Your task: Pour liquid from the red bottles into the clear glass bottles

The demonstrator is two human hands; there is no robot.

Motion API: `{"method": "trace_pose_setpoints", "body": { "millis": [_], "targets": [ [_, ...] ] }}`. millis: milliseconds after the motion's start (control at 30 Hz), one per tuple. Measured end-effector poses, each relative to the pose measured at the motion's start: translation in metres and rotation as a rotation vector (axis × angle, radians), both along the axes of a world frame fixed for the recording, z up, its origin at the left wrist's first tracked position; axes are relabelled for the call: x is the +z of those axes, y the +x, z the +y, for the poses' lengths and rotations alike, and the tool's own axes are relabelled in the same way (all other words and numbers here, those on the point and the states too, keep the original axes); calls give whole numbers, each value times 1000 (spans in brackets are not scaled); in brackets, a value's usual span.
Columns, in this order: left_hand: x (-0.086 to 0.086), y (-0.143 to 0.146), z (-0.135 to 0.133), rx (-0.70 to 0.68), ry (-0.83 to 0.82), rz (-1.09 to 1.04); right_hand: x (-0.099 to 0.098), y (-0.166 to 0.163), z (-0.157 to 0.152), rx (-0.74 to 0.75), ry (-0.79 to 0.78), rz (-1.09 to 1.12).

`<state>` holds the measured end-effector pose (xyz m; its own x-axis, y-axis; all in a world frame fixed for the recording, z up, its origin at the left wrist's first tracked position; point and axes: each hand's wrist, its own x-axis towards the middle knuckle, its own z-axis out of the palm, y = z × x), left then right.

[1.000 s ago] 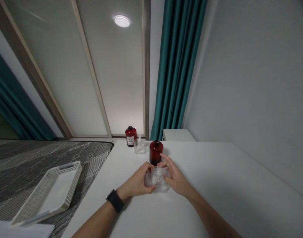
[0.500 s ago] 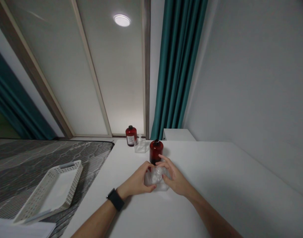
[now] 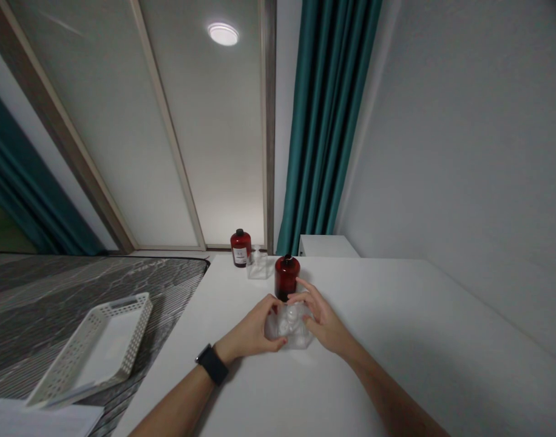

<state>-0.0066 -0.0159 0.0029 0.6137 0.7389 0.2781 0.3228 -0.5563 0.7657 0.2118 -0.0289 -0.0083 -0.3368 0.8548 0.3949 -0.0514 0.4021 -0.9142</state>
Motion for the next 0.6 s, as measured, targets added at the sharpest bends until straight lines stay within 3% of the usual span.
{"method": "trace_pose_setpoints", "body": {
  "millis": [400,600],
  "targets": [
    [6,0,-2,-9,-17,-1,6,-2,-4,31,3,-83],
    [0,-1,1,-7,5,1,3,-2,-6,-21,37,-164]
  ]
}}
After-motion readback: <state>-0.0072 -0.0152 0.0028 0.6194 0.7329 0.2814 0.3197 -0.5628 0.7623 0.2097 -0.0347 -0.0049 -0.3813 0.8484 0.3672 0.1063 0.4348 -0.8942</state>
